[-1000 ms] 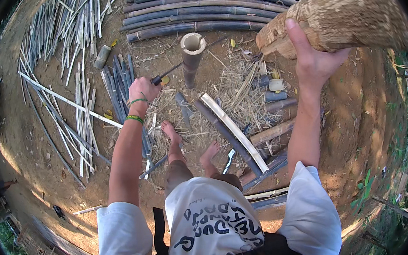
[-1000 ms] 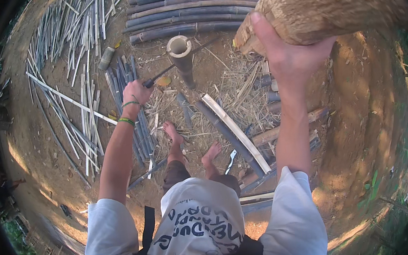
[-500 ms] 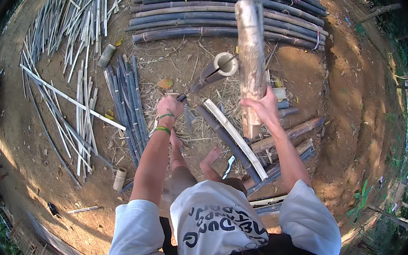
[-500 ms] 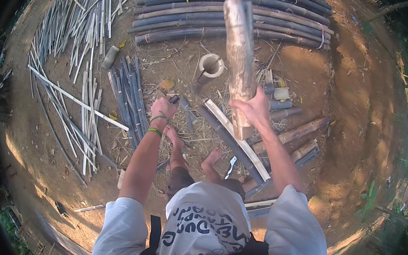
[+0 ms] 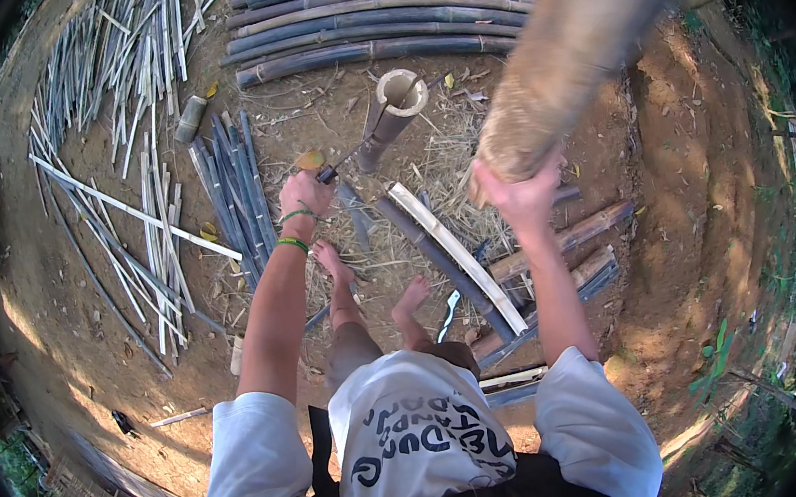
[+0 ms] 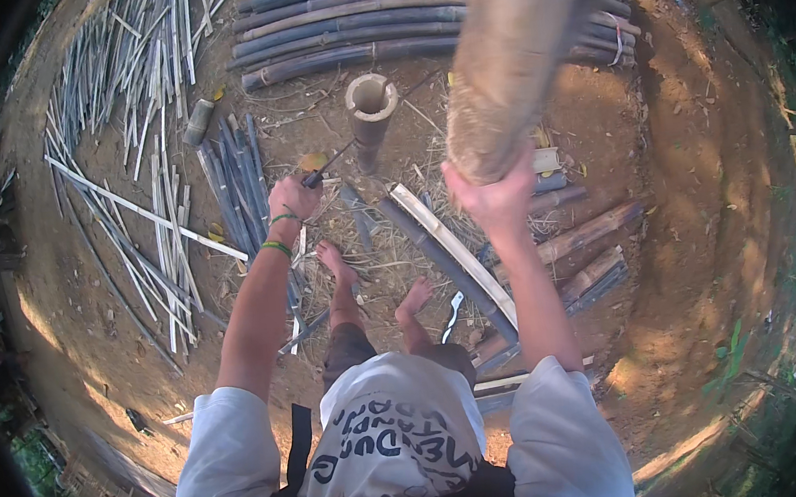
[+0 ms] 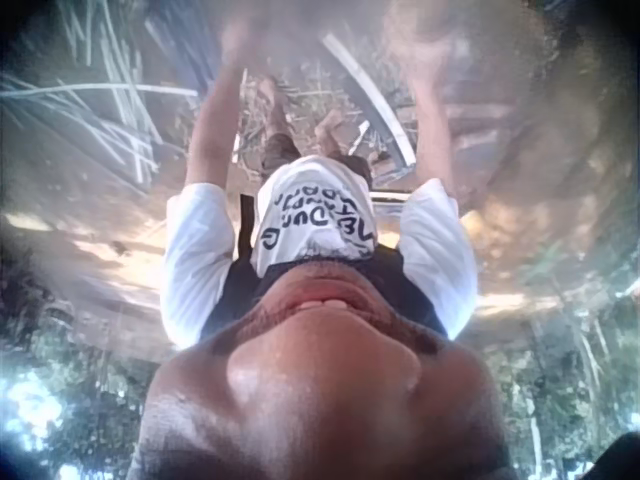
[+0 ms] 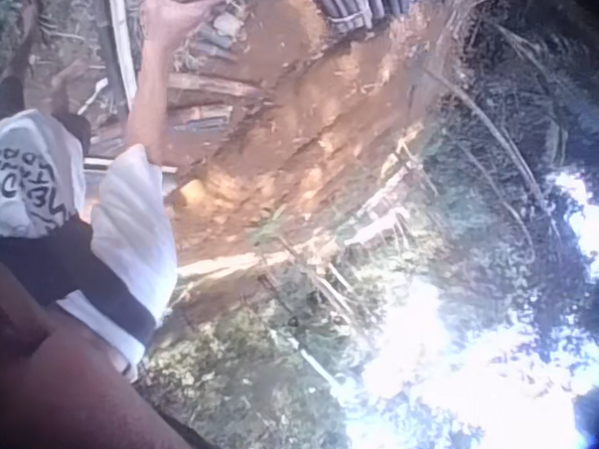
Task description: The person saws through a bamboo pole, strikes a hollow bamboo section with a wooden tool, and uses a large knife to split and trim sections of bamboo.
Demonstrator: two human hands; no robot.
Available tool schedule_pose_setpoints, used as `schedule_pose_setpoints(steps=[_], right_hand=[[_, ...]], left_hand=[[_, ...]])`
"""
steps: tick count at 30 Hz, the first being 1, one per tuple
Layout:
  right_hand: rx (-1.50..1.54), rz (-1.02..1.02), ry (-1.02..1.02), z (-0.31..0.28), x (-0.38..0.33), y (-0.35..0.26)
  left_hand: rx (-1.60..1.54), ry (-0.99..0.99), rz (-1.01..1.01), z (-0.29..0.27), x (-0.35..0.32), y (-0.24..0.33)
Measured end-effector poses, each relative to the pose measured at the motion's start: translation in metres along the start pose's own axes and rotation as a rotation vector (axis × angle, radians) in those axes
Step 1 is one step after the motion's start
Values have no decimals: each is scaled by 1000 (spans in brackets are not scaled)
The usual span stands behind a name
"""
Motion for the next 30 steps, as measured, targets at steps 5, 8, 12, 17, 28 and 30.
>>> schedule_pose_setpoints(steps=[5, 8, 12, 17, 28, 30], right_hand=[[-666, 520, -577, 47, -116, 146], [-440, 578, -536, 31, -105, 136], [-329, 543, -322, -8, -51, 88], [-89, 55, 35, -33, 57, -25], [-715, 582, -624, 61, -135, 176], [-626, 726, -587, 60, -168, 193]], left_hand=[[123, -75, 16, 15, 1, 6], [133, -107, 13, 34, -3, -4], [80, -139, -32, 58, -12, -1], [92, -130, -11, 56, -8, -13], [224, -76, -27, 56, 25, 5], [285, -104, 23, 61, 31, -9]])
Point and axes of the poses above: each hand's wrist, its own x-axis towards the middle knuckle, its own z-axis out of the palm, y = z × x, the point moved 6 cm from there along x, towards the middle knuckle, and after that the axes turned 11 degrees about y, right-handed, at the moved point
